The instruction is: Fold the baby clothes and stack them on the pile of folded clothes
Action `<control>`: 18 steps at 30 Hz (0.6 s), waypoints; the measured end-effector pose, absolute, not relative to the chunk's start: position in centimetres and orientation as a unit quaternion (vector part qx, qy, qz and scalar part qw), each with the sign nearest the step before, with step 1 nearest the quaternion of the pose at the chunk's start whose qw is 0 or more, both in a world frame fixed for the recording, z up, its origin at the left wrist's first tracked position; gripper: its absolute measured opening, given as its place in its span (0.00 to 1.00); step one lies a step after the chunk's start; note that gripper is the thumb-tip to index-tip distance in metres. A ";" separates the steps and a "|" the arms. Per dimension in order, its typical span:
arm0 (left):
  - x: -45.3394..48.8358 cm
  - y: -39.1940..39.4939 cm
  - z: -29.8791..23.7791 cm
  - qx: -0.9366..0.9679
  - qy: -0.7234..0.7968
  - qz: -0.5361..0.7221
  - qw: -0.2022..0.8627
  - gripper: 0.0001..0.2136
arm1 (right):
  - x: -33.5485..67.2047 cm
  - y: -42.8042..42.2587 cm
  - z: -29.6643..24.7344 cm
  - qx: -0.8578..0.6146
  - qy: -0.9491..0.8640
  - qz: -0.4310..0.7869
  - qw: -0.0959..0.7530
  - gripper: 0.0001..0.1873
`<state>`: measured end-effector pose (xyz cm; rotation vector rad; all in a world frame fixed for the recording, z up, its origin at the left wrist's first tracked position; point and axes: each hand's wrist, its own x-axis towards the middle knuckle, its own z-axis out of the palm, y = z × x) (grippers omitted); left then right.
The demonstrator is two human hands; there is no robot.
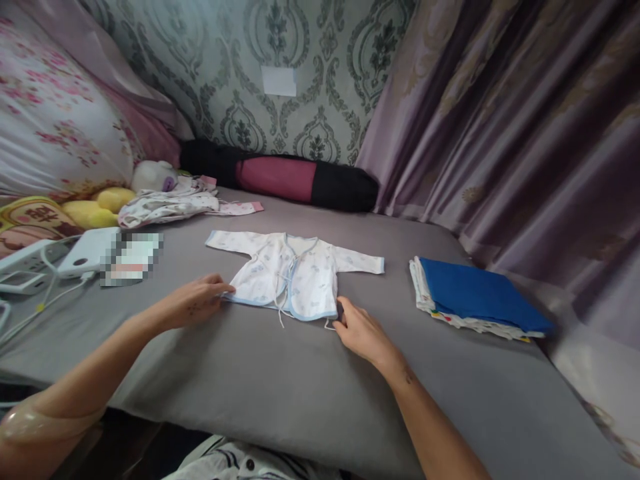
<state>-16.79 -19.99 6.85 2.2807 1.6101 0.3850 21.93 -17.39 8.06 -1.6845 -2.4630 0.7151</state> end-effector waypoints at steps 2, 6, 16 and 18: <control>-16.5 -19.9 7.3 0.800 0.560 0.151 0.157 0.16 | 22.4 -17.6 9.5 -0.540 -0.806 0.239 0.034 0.22; -13.6 -19.0 8.2 0.808 0.539 0.184 0.149 0.14 | 19.9 -17.2 11.8 -0.548 -0.805 0.202 0.099 0.14; -5.1 -13.8 5.4 0.741 0.616 0.236 0.128 0.13 | 10.1 -14.1 8.3 -0.531 -0.826 0.177 0.069 0.11; -5.1 -13.7 4.6 0.728 0.633 0.232 0.123 0.12 | 9.7 -14.1 7.8 -0.541 -0.822 0.171 0.053 0.13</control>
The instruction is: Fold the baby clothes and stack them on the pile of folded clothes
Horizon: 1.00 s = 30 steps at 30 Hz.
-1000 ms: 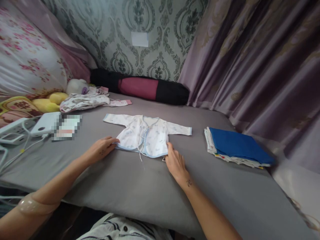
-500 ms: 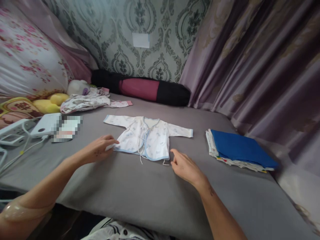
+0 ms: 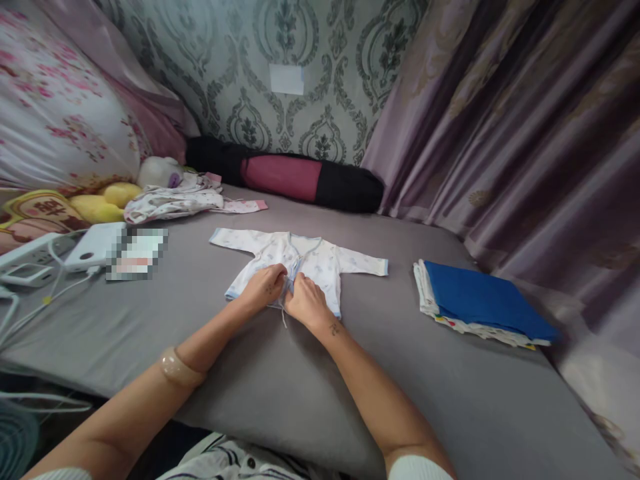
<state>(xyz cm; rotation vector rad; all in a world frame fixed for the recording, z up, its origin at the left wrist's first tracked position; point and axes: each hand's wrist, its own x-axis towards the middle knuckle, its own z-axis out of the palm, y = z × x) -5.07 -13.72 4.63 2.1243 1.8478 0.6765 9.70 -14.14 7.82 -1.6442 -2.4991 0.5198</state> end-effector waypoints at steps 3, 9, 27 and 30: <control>-5.2 -14.1 4.3 0.727 0.631 0.237 0.130 0.11 | 9.5 -14.2 7.5 -0.547 -0.820 0.160 0.048 0.14; -5.1 -15.2 4.6 0.728 0.619 0.255 0.148 0.05 | 9.4 -14.1 7.5 -0.552 -0.818 0.154 0.040 0.12; -4.5 -15.6 4.9 0.756 0.598 0.257 0.071 0.08 | 11.0 -10.6 7.9 -0.520 -0.525 0.617 0.271 0.03; -4.3 -15.5 5.0 0.766 0.577 0.260 0.113 0.10 | 10.6 -10.9 8.2 -0.513 -0.520 0.619 0.289 0.02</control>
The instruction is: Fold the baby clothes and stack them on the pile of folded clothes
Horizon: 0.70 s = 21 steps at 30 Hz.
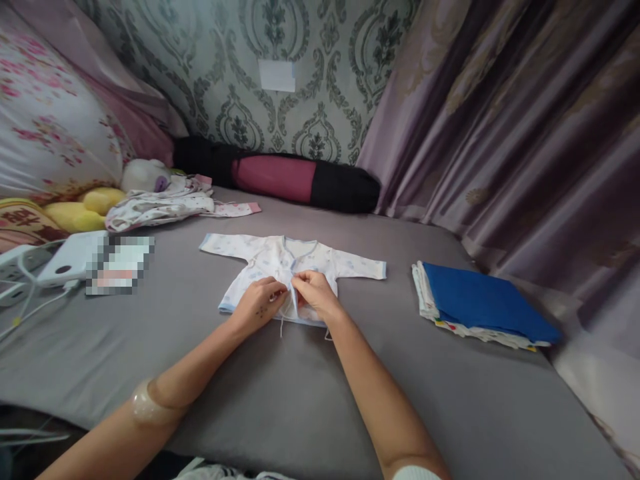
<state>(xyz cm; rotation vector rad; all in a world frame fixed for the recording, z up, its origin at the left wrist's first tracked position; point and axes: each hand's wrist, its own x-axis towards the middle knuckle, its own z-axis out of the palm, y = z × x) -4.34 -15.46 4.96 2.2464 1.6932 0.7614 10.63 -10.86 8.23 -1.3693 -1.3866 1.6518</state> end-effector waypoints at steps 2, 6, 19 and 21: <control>-4.3 -15.4 4.8 0.779 0.557 0.248 0.145 0.11 | 10.2 -11.0 8.0 -0.515 -0.519 0.610 0.306 0.01; -4.5 -15.2 4.4 0.768 0.558 0.243 0.200 0.10 | 9.3 -11.2 6.2 -0.513 -0.533 0.589 0.326 0.01; -4.5 -15.4 4.7 0.659 0.645 0.298 0.247 0.19 | 12.5 -11.3 6.0 -0.528 -0.811 0.146 0.205 0.21; -4.4 -15.5 4.8 0.676 0.644 0.276 0.229 0.19 | 13.4 -11.3 5.1 -0.536 -0.824 0.096 0.158 0.26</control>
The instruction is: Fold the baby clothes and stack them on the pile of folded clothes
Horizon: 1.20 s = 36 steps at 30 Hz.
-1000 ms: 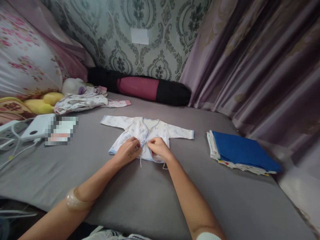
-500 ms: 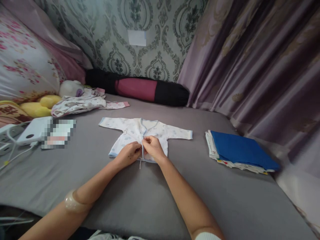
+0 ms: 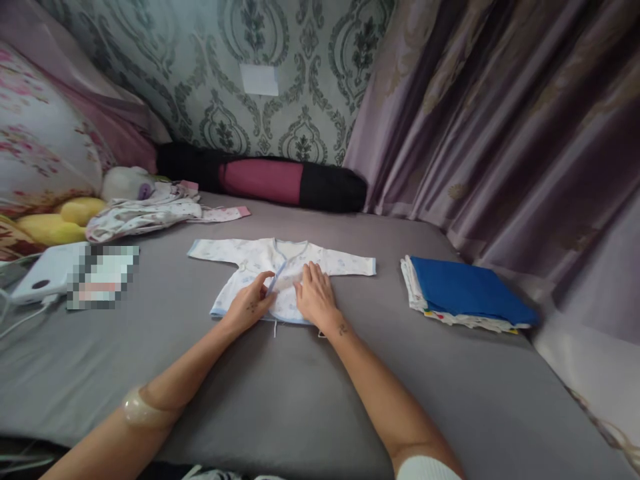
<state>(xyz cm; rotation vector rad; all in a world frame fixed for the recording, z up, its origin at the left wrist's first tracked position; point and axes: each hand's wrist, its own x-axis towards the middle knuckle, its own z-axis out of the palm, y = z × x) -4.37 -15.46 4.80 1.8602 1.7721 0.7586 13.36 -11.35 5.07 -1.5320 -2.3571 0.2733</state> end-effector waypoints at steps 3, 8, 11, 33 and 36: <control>-4.2 -15.3 5.0 0.684 0.654 0.244 0.210 0.12 | 14.1 -11.3 4.3 -0.532 -0.839 0.079 0.086 0.30; -3.9 -15.0 5.1 0.675 0.677 0.222 0.191 0.13 | 12.6 -8.2 7.0 -0.529 -0.841 0.074 0.088 0.20; -4.1 -15.0 4.9 0.679 0.675 0.243 0.153 0.14 | 9.9 -5.1 8.8 -0.540 -0.831 0.098 0.088 0.18; -4.9 -14.6 4.3 0.669 0.689 0.240 0.143 0.07 | 8.2 0.2 6.8 -0.546 -0.828 0.115 0.051 0.17; -4.9 -14.6 4.2 0.668 0.689 0.244 0.140 0.09 | 9.9 0.7 6.9 -0.492 -0.858 0.139 0.048 0.16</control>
